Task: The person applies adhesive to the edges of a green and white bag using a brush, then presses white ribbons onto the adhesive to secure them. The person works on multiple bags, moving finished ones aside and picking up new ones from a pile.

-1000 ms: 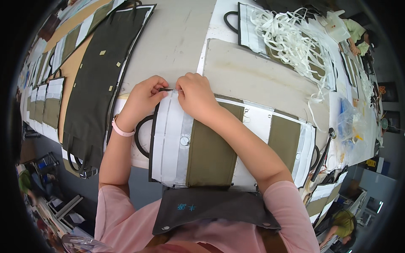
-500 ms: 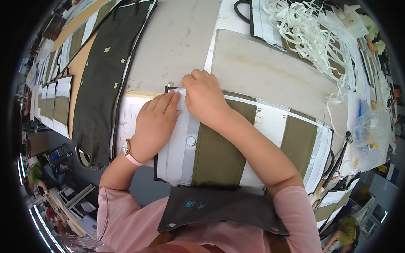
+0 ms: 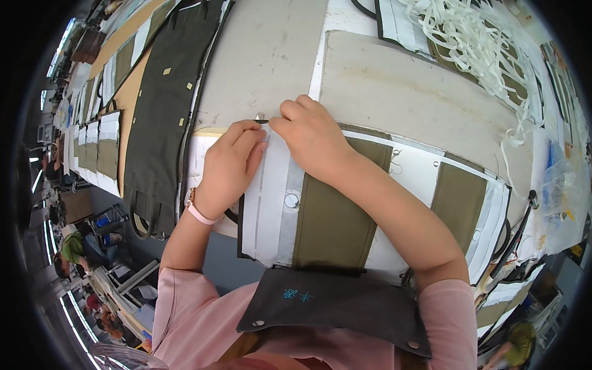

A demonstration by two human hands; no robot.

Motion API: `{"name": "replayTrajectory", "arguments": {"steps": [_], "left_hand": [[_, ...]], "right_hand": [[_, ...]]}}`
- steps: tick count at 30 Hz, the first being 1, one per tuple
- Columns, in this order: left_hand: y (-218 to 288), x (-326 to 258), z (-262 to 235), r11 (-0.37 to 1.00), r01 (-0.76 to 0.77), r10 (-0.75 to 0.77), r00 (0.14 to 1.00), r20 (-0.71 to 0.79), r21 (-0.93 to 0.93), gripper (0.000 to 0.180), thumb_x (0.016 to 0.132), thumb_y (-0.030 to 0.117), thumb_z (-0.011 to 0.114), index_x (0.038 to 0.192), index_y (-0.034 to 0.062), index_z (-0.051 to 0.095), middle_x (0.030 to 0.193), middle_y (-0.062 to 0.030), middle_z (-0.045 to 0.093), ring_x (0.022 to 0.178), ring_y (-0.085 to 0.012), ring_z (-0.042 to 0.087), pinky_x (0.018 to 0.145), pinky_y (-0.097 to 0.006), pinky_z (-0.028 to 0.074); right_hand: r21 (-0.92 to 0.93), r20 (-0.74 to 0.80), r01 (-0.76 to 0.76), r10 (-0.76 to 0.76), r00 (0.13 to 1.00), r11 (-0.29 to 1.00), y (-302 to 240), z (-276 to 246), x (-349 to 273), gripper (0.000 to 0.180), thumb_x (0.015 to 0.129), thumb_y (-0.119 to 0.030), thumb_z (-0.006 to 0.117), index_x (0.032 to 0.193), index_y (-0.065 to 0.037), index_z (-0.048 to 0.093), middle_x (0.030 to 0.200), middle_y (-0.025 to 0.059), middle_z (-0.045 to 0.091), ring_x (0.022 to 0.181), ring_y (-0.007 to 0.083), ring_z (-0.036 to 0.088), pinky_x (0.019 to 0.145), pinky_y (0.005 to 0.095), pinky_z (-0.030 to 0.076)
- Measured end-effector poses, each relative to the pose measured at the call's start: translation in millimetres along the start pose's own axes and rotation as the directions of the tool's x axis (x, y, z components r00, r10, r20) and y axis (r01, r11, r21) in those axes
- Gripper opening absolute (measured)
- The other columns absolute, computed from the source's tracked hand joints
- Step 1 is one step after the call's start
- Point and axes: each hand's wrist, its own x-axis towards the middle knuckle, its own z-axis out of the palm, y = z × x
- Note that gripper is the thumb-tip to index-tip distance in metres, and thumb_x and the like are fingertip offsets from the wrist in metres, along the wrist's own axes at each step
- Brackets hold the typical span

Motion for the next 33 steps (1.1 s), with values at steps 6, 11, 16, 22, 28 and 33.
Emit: {"name": "replayTrajectory", "arguments": {"steps": [6, 11, 16, 22, 28, 33], "left_hand": [[-13, 12, 1, 0.984, 0.07, -0.074, 0.997, -0.019, -0.161, 0.021, 0.084, 0.0, 0.061, 0.105, 0.0021, 0.063, 0.095, -0.0127, 0.061, 0.081, -0.0298, 0.063, 0.07, -0.037, 0.052], [-23, 15, -4, 0.994, -0.063, 0.065, 0.998, 0.015, -0.092, 0.025, 0.084, -0.001, 0.06, 0.108, 0.0034, 0.064, 0.093, -0.0113, 0.061, 0.08, -0.0292, 0.062, 0.07, -0.037, 0.052], [-9, 14, -9, 0.99, -0.122, 0.115, 0.988, 0.105, 0.065, 0.027, 0.082, -0.001, 0.063, 0.108, 0.0, 0.063, 0.1, -0.0121, 0.06, 0.089, -0.0286, 0.061, 0.079, -0.035, 0.051], [0, 8, 0, 0.967, -0.2, 0.196, 0.98, 0.039, 0.158, 0.025, 0.082, 0.005, 0.066, 0.105, -0.0034, 0.06, 0.108, -0.0137, 0.059, 0.098, -0.031, 0.059, 0.084, -0.038, 0.05], [-6, 5, 0, 0.993, -0.109, 0.109, 0.994, 0.013, 0.035, 0.031, 0.085, 0.01, 0.065, 0.111, -0.0039, 0.059, 0.111, -0.0146, 0.059, 0.099, -0.0315, 0.058, 0.086, -0.038, 0.049], [-2, 7, -3, 0.982, -0.147, 0.137, 0.986, 0.093, 0.121, 0.043, 0.086, 0.015, 0.066, 0.123, -0.0043, 0.056, 0.116, -0.0156, 0.056, 0.103, -0.0324, 0.056, 0.088, -0.038, 0.048]], "right_hand": [[-0.126, 0.048, 0.054, -0.049, 0.998, 0.991, -2, -2, 0, 0.03, 0.071, 0.003, 0.061, 0.1, -0.002, 0.068, 0.087, 0.0067, 0.053, 0.086, 0.024, 0.05, 0.079, 0.0324, 0.047], [-0.189, 0.001, 0.097, -0.098, 0.995, 0.977, -3, 0, 1, 0.005, 0.068, -0.002, 0.063, 0.072, -0.006, 0.063, 0.084, 0.005, 0.052, 0.084, 0.0225, 0.05, 0.074, 0.0315, 0.046], [-0.307, 0.015, 0.118, -0.12, 0.993, 0.944, -7, 2, 2, 0.004, 0.068, -0.005, 0.065, 0.07, -0.007, 0.063, 0.083, 0.0045, 0.052, 0.082, 0.0218, 0.05, 0.07, 0.0308, 0.044], [-0.22, -0.064, -0.034, 0.02, 0.998, 0.975, -4, 5, 0, 0.009, 0.068, -0.002, 0.063, 0.076, -0.006, 0.064, 0.084, 0.0048, 0.052, 0.083, 0.0226, 0.051, 0.074, 0.0332, 0.043], [-0.08, -0.028, 0.039, -0.042, 0.999, 0.996, 4, 5, -1, 0.011, 0.069, -0.001, 0.061, 0.079, -0.006, 0.064, 0.087, 0.0057, 0.054, 0.085, 0.024, 0.051, 0.076, 0.0351, 0.043], [-0.203, 0.025, 0.083, -0.079, 0.997, 0.976, -5, -6, -2, 0.008, 0.072, -0.002, 0.063, 0.08, -0.004, 0.062, 0.087, 0.007, 0.055, 0.086, 0.0263, 0.052, 0.077, 0.0368, 0.042]]}}
